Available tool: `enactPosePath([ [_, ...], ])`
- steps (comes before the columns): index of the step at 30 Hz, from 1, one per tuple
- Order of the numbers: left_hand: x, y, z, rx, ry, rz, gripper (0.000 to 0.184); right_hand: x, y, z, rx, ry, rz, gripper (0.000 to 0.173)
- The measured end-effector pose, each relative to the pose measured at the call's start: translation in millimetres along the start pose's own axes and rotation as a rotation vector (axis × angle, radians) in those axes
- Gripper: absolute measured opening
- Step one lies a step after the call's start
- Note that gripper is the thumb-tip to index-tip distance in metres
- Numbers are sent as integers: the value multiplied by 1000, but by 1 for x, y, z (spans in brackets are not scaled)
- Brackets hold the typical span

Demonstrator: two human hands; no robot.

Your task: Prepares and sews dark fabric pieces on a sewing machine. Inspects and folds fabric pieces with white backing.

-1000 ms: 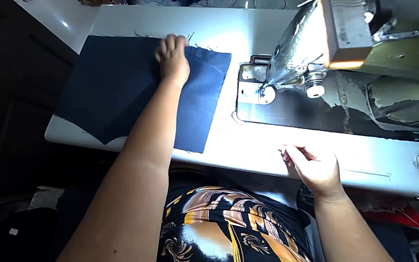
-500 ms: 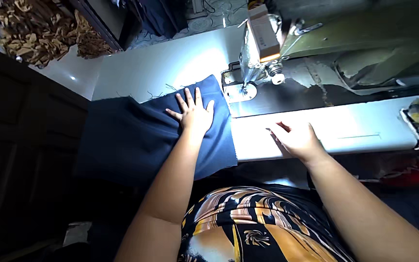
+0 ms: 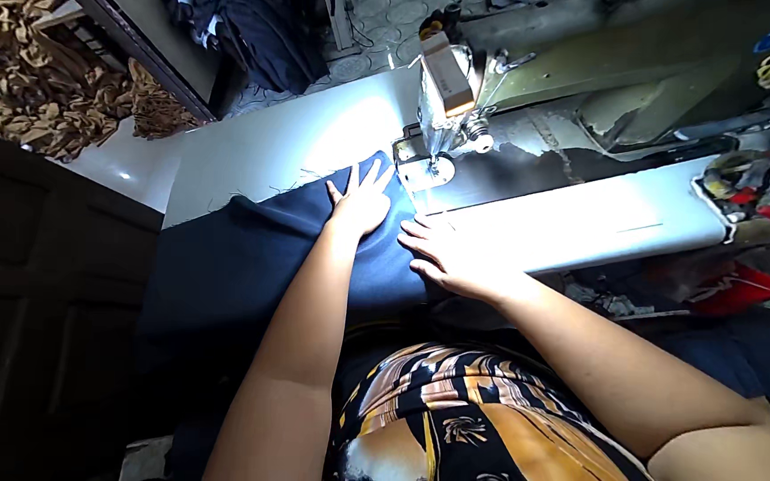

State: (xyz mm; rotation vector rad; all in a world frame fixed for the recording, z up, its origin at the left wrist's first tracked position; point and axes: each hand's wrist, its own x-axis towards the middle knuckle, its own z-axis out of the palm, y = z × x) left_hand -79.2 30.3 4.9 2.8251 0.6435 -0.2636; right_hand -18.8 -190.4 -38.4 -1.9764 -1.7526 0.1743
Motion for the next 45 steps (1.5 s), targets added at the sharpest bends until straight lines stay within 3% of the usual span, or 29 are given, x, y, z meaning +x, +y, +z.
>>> enactPosePath([
  [4,20,-24,-6,27,81,-56,52,-2,-1,2,-8,52,33,44],
  [8,33,-56,-6,-11,168,-5,51,-2,0,6,7,91,50,43],
  [12,27,-74,-7,-390,510,128,47,1,0,4,-10,98,35,43],
  [14,13,-83,-14,-467,647,44,48,1,0,3,-12,83,44,43],
  [17,-23,-97,-23,-376,524,-243,42,0,-2,2,-8,74,61,43],
  [19,-41,-108,-17,-305,388,-406,51,0,-2,2,-36,74,61,44],
  [22,-54,-117,4,-105,256,-464,67,0,2,6,-27,87,36,44],
  [25,-57,-117,12,-23,240,-417,66,-7,1,1,239,141,69,35],
  [29,-62,-118,13,7,209,-350,65,-31,-4,-28,923,367,390,16],
  [31,-68,-116,15,19,212,-303,64,-58,1,-41,1101,241,472,21],
  [34,-74,-106,20,40,212,-224,64,-97,17,-48,1071,-198,486,23],
  [36,-76,-94,24,62,208,-155,64,-116,24,-38,967,-299,519,22],
  [41,-77,-46,31,77,178,-2,64,-136,26,-18,977,-200,661,52],
  [45,-76,-16,41,86,184,136,63,-141,24,-13,1040,-104,653,44],
])
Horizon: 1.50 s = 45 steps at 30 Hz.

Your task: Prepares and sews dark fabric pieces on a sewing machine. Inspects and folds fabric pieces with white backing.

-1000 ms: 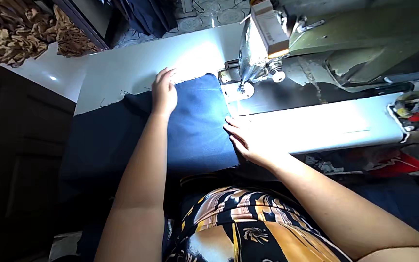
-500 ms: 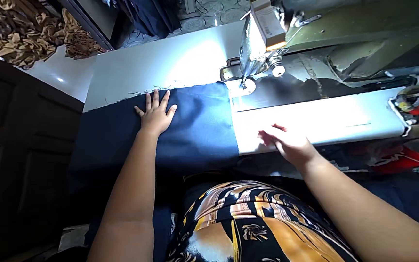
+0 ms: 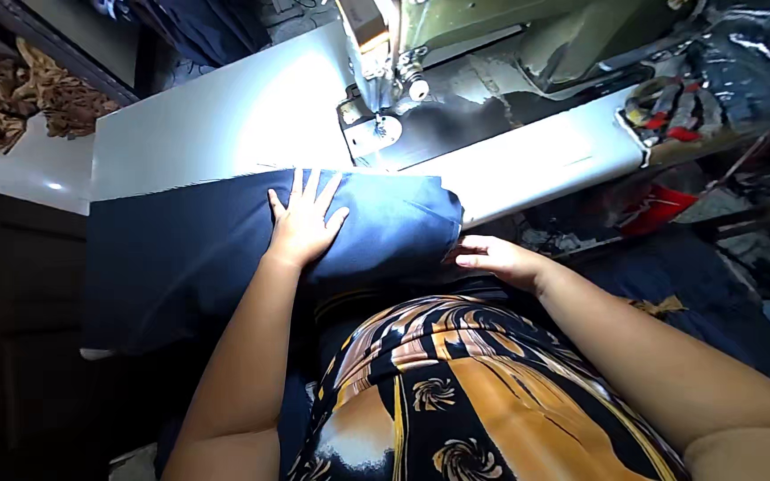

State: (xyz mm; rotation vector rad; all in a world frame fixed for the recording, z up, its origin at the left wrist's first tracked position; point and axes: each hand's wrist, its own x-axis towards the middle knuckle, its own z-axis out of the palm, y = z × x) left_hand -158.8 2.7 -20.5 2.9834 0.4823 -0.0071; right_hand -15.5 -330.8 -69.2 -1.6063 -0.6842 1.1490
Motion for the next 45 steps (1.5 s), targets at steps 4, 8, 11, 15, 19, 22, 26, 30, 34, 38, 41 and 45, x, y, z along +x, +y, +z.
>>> enactPosePath([
  [4,0,19,2,-10,-17,91,65,-2,-4,5,71,129,-51,25],
  [8,2,27,3,-15,-30,160,65,-7,-11,9,279,248,-40,26],
  [11,4,30,6,-21,-15,197,64,-10,-19,6,364,328,10,42],
  [15,10,37,8,-16,-9,218,65,-15,-21,-1,485,434,51,51],
  [19,18,45,11,-25,12,224,66,-16,-19,-9,530,469,30,53],
  [22,23,50,14,-41,35,204,66,-18,-16,-17,546,439,-38,61],
  [26,25,54,13,-53,40,171,66,-21,-14,-27,571,425,-83,64],
  [30,26,52,15,-52,54,168,66,-23,-12,-31,510,407,-77,55],
  [34,28,50,17,-55,73,164,65,-21,-10,-30,376,400,-93,34],
  [38,30,47,19,-63,101,168,65,-15,-16,-32,340,444,-68,29],
  [41,28,45,23,-87,181,185,63,-10,-24,-33,322,487,-21,29],
  [45,26,45,21,-88,247,201,56,-5,-28,-37,357,504,24,34],
])
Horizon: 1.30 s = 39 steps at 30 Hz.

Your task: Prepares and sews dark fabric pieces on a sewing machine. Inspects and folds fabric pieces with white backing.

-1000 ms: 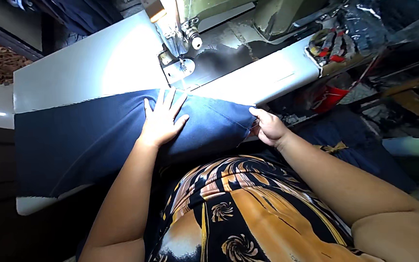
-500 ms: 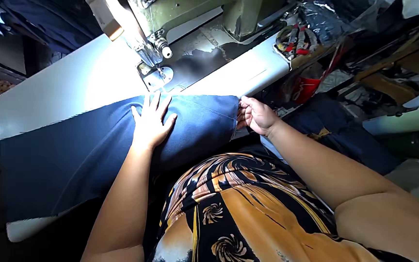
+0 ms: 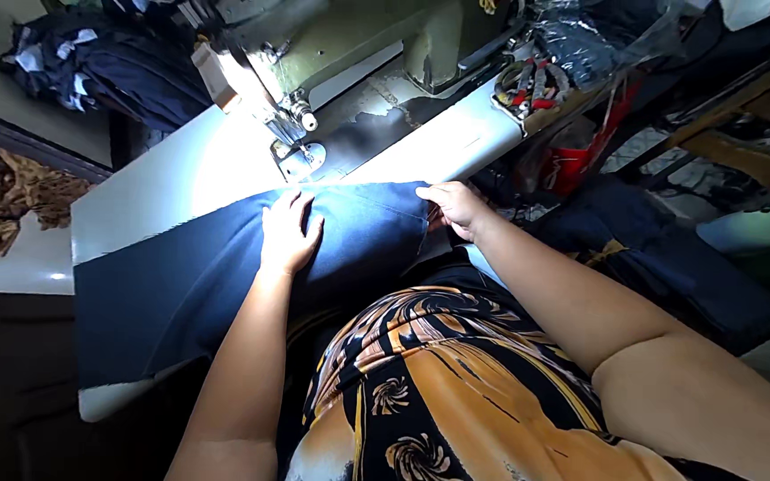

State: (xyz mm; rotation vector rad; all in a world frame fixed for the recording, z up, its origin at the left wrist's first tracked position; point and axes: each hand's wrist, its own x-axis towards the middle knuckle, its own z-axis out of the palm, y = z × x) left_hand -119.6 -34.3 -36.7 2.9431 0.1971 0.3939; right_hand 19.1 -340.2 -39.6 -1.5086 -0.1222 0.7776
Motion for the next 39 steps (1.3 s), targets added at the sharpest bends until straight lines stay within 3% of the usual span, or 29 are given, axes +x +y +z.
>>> enactPosePath([
  [39,2,-5,5,-75,42,9,50,3,1,3,17,89,75,35],
])
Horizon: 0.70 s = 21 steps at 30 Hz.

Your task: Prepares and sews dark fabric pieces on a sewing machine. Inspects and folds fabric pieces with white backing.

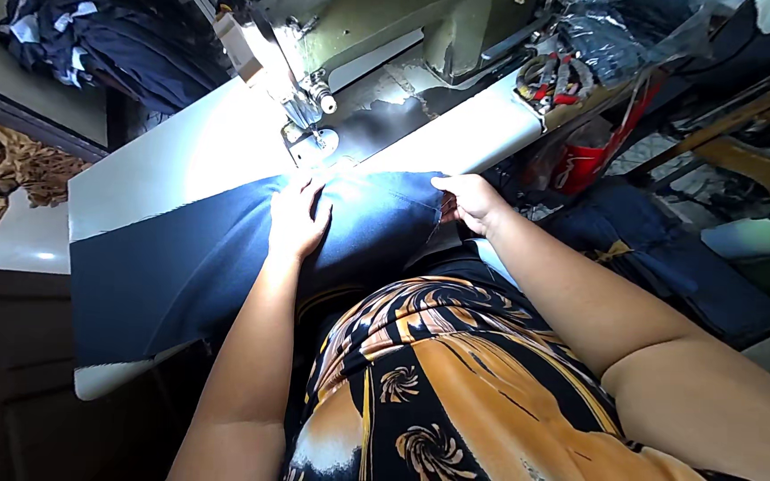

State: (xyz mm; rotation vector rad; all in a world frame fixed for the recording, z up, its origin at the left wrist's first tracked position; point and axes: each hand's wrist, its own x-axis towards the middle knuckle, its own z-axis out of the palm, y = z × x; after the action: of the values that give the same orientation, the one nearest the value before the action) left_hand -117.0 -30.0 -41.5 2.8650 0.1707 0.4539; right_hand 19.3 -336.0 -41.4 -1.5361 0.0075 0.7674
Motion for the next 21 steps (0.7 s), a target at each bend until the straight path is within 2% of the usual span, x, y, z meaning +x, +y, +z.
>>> enactPosePath([
  [6,1,0,0,2,5,-6,50,-1,-2,2,6,5,11,34],
  [8,1,0,-1,22,2,-25,49,-2,-4,5,-82,31,-7,37],
  [10,1,1,-1,41,3,-59,49,0,-8,7,-324,38,-106,41],
  [12,1,1,-1,55,4,-106,50,2,-22,10,-695,41,-281,46],
  [15,2,1,-7,98,-28,-212,51,13,-55,25,-1091,94,-492,42],
  [18,4,-5,-12,130,-27,-325,51,51,-70,38,-1275,123,-570,38],
  [21,9,-4,-15,155,-45,-422,52,78,-78,47,-1275,89,-597,40],
])
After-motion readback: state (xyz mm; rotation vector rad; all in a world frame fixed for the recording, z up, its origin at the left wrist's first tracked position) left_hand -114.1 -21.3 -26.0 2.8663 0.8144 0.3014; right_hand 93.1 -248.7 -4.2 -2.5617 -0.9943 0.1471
